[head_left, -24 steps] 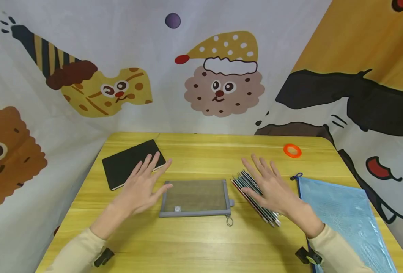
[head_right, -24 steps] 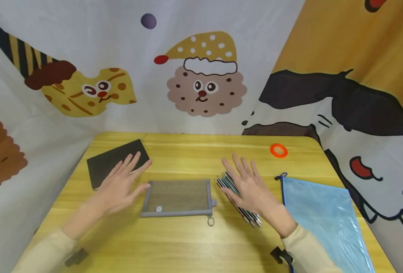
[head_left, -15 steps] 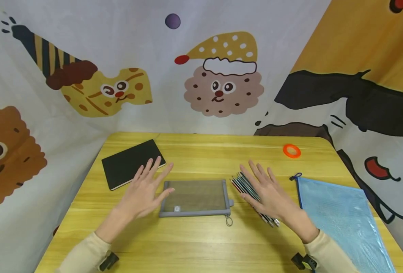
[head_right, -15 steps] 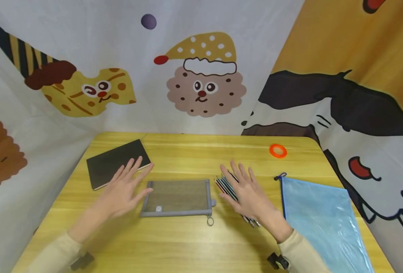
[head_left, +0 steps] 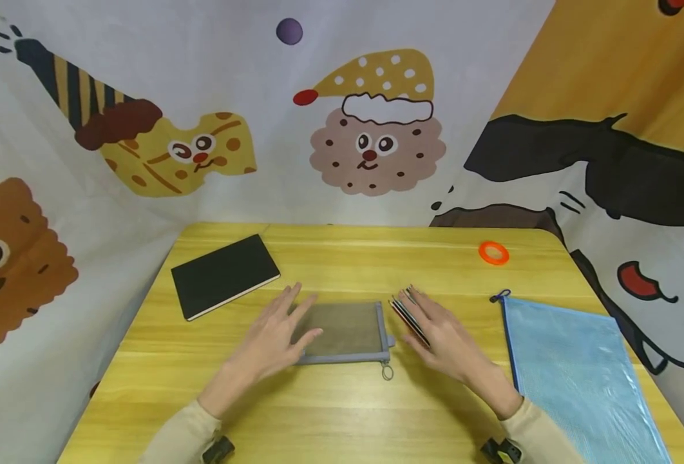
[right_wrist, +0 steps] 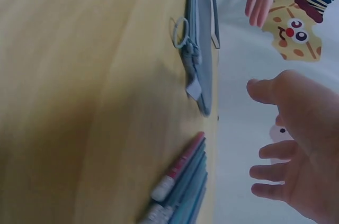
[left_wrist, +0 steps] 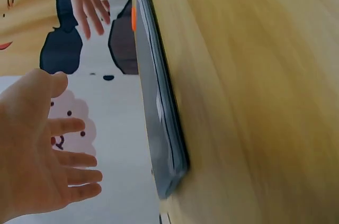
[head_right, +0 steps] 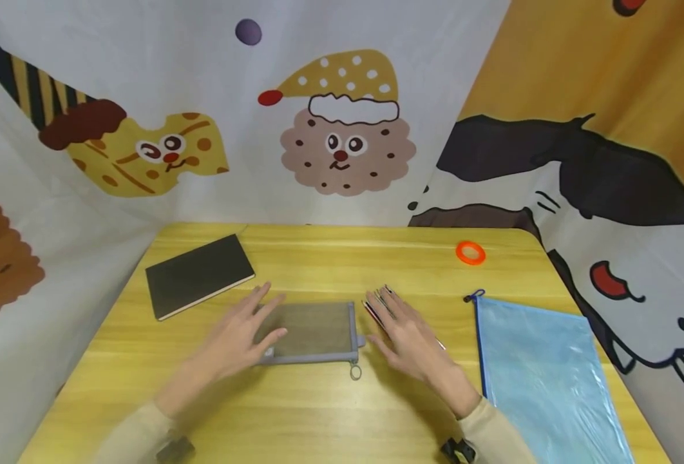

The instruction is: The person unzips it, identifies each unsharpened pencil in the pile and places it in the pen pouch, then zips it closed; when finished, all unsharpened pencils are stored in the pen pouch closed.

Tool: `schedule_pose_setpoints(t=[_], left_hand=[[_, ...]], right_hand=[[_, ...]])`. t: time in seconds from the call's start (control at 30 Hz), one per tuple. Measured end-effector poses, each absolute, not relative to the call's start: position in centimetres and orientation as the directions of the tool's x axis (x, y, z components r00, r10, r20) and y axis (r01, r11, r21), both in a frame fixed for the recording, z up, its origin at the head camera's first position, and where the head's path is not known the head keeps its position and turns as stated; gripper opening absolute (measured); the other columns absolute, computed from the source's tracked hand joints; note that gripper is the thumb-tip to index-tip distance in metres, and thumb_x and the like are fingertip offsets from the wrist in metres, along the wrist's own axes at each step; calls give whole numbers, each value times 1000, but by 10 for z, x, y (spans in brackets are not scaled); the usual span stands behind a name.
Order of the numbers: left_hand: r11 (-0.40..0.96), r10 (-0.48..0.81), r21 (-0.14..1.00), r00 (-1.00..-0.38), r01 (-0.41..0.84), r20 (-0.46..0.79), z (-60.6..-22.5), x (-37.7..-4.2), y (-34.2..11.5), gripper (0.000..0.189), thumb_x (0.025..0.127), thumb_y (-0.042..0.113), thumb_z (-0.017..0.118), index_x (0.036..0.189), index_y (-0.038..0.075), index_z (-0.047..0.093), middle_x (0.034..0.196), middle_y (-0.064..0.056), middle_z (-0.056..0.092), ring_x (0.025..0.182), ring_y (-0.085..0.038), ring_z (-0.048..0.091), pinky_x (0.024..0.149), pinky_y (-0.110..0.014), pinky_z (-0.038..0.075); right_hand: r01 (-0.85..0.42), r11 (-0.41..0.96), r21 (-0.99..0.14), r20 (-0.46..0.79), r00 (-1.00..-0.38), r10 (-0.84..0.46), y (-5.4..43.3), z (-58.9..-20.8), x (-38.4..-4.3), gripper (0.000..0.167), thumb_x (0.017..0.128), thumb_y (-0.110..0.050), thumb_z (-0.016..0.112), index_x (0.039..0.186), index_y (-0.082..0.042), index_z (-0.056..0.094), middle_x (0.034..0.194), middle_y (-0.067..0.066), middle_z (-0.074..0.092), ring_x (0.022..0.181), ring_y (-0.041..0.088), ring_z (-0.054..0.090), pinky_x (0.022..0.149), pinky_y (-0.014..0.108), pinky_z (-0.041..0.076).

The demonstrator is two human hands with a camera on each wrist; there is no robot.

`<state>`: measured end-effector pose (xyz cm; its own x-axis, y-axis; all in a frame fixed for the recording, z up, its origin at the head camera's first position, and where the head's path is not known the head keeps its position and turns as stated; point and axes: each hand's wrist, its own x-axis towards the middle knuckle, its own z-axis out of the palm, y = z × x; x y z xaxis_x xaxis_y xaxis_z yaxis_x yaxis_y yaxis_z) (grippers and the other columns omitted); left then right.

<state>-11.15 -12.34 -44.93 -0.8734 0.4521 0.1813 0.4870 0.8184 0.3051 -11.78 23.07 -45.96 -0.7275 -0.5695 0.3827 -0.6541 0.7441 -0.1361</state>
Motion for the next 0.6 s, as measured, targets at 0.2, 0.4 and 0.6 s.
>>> schedule_pose_setpoints(t=[0.2,0.4,0.6], left_hand=[[772,473,360,-852,524,224,-450,-111,-102,61,99,50,58,145,9,54,150,-21,48,133,-43,53,112,-62,46],[709,534,380,-804,594,262,-456,-107,-77,44,95,40,69,122,4,68,121,-12,64,112,-28,63,97,-43,60],[663,588,386,-765,641,261,-472,-98,-52,24,92,32,74,103,12,72,98,0,64,87,-12,61,74,-22,59]], right_hand=[[-730,666,-152,440,-653,-616,224,-471,-122,63,82,-12,81,139,-1,58,143,27,55,124,43,61,99,56,57],[-780,589,-210,434,-614,-659,217,-480,-124,49,76,1,83,124,-2,70,133,25,64,117,39,65,96,46,61],[-770,566,-296,374,-638,-673,213,-485,-120,45,79,7,79,122,-4,71,131,18,66,119,36,65,97,42,61]])
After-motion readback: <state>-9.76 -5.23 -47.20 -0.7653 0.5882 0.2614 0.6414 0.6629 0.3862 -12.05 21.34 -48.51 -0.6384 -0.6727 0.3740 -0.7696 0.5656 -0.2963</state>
